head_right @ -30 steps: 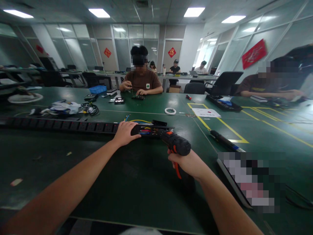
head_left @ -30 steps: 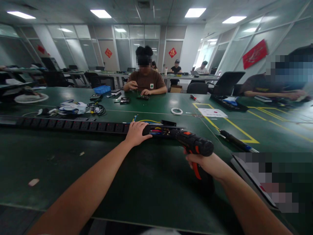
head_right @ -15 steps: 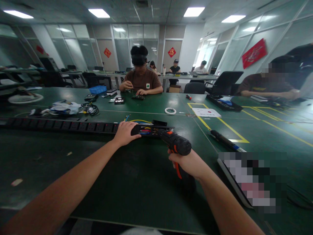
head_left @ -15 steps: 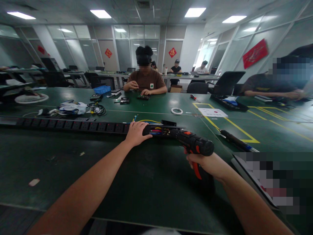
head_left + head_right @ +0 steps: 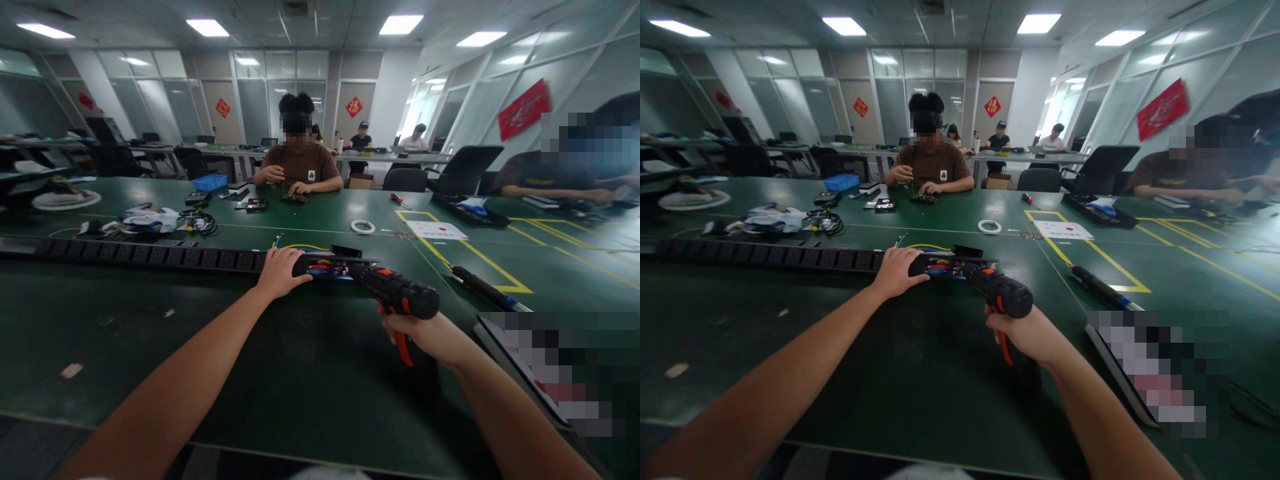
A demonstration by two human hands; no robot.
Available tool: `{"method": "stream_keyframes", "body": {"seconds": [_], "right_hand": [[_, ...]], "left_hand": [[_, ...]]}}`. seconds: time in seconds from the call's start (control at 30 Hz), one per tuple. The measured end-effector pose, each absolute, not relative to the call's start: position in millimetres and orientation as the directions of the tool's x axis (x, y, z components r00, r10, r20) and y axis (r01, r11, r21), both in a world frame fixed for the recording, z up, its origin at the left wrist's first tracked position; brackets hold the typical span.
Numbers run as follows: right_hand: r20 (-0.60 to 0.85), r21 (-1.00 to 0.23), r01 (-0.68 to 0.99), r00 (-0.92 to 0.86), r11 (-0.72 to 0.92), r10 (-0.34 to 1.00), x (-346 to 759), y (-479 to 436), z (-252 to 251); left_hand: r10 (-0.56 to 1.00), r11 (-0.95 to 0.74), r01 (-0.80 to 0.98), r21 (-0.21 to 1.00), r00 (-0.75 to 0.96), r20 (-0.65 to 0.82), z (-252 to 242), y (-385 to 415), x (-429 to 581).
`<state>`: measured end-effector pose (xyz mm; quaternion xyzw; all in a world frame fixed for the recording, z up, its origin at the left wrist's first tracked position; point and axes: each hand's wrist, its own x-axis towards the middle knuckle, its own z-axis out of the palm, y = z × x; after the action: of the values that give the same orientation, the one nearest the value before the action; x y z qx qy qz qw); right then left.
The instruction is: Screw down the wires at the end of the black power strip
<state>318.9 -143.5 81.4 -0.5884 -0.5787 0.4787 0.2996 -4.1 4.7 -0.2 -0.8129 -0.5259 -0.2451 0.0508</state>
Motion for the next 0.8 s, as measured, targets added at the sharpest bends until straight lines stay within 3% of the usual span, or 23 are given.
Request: {"method": "stream_keyframes", "body": {"seconds": [0.8], "right_hand": [[-0.220, -0.909, 0.390, -0.142, -0.150, 0.965, 319.4, -143.1, 81.4]], "left_hand": [[0.822, -0.447, 0.878, 0.170, 0.328, 0.467, 0.3, 4.1, -4.5]]}}
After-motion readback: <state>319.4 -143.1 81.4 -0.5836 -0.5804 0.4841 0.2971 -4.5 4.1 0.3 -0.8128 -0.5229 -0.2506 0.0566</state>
